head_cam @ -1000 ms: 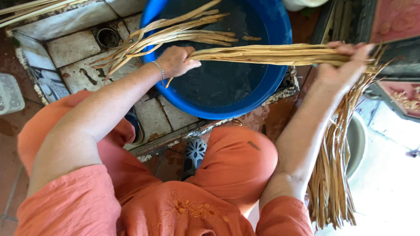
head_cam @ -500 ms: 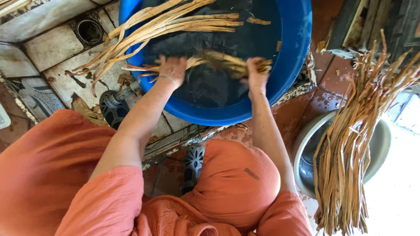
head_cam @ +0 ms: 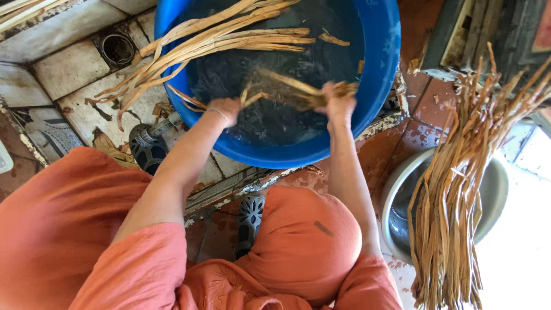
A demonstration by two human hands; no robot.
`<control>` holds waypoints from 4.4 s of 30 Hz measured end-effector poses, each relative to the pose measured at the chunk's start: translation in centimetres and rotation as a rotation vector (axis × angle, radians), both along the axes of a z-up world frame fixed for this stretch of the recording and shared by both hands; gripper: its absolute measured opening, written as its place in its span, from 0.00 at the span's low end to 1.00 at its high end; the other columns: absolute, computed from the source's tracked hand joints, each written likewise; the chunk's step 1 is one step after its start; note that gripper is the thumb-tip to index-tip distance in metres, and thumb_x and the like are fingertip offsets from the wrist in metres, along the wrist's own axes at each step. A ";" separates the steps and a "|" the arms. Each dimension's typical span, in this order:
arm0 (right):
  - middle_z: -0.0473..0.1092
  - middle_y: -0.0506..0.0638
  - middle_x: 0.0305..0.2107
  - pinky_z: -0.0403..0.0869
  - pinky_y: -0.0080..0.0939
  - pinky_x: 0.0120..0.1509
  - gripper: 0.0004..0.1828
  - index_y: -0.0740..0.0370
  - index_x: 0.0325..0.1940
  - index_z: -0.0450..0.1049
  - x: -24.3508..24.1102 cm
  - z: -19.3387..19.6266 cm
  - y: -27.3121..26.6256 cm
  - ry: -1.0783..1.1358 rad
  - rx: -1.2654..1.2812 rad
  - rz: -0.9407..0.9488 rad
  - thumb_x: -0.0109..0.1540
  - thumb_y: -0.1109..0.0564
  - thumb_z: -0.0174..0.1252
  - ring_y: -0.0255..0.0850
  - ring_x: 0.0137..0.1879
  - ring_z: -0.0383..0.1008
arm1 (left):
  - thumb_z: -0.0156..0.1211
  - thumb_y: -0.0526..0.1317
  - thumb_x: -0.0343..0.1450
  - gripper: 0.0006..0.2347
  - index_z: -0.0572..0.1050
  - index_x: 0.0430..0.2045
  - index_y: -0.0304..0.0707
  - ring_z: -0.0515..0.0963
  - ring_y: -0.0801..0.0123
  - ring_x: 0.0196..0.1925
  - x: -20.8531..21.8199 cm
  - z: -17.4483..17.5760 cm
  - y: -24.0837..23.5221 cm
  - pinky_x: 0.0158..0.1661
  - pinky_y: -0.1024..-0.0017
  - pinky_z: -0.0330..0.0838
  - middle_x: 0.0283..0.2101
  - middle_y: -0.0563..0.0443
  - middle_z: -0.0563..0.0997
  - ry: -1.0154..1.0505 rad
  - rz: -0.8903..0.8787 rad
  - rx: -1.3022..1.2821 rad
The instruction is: The person sits on the floor and repeatedly splits long bamboo strips by hand, separating them into thinner strands. The person dips the strips into a blue basin of water and places the processed strands into a metal bowl.
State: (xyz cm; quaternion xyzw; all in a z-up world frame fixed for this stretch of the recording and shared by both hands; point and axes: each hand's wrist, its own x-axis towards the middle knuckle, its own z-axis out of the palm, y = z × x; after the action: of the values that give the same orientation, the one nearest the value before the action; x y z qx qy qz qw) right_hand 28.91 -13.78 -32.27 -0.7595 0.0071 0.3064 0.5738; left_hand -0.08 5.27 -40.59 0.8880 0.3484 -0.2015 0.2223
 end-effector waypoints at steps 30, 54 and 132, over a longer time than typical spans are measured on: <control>0.75 0.55 0.25 0.76 0.42 0.24 0.18 0.59 0.33 0.71 -1.4 33.5 -6.3 -0.353 0.622 -0.135 0.69 0.44 0.56 0.43 0.26 0.77 | 0.64 0.39 0.74 0.08 0.74 0.41 0.35 0.80 0.41 0.43 5.5 18.7 -6.7 0.44 0.51 0.74 0.38 0.38 0.80 -1.043 -0.097 0.059; 0.72 0.47 0.23 0.65 0.35 0.20 0.14 0.57 0.38 0.75 -8.8 17.5 -24.4 0.142 0.527 -0.567 0.60 0.48 0.70 0.36 0.19 0.68 | 0.62 0.42 0.73 0.06 0.81 0.37 0.42 0.78 0.42 0.37 4.9 26.9 -5.2 0.36 0.48 0.72 0.45 0.35 0.69 -0.389 -0.518 0.516; 0.80 0.50 0.37 0.75 0.31 0.42 0.09 0.64 0.49 0.79 -12.2 7.5 -8.4 -0.219 0.086 0.390 0.68 0.59 0.58 0.33 0.39 0.77 | 0.68 0.51 0.66 0.28 0.66 0.56 0.35 0.80 0.40 0.50 0.6 11.9 -2.0 0.58 0.39 0.55 0.43 0.35 0.82 0.057 0.165 -0.070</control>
State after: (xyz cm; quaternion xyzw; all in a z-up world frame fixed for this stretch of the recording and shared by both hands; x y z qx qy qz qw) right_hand 16.68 -22.22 -24.73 -0.7500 -0.2152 0.3271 0.5330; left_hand 0.56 3.29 -28.68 0.8418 0.4194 -0.2198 0.2592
